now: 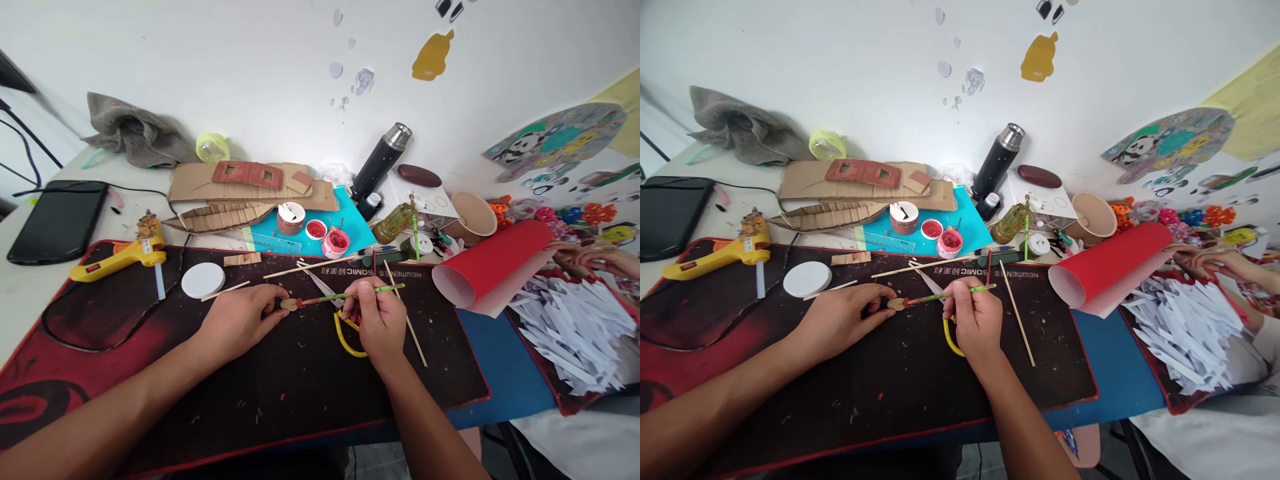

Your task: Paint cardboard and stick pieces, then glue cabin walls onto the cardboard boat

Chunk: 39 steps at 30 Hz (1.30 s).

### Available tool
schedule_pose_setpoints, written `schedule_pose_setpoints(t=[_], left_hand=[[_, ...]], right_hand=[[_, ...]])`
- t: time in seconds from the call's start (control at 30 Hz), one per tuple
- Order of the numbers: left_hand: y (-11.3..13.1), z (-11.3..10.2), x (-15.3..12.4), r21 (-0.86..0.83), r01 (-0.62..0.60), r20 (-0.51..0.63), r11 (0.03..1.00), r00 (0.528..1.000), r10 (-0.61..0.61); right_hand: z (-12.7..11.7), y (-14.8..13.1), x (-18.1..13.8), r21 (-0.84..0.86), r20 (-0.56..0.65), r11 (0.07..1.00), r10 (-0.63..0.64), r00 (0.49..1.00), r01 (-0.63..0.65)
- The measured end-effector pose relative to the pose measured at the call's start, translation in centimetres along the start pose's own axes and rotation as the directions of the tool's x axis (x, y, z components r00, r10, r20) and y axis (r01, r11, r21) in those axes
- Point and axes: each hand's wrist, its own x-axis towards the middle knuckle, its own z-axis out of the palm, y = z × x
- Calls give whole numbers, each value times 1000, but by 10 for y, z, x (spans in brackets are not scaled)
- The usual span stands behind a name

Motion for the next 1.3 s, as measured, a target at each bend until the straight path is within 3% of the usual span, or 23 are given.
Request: schedule_pose_setpoints(t=[0.23, 0.47, 0.7, 1.3], left_hand=[[2, -2, 0, -15, 12, 9, 1000, 1000, -12], [-1, 0, 0, -10, 1, -11, 1000, 1000, -1], [1, -2, 1, -25, 17, 13, 1000, 1000, -16], [2, -2, 2, -13, 40, 42, 999, 998, -39]], right_hand=[[10, 1, 0, -66, 66, 995, -67, 996, 72], [-1, 1, 1, -31, 4, 999, -26, 1000, 26], [8, 2, 1, -70, 56, 996, -59, 997, 63], [4, 0, -1, -42, 75, 998, -51, 996, 54]])
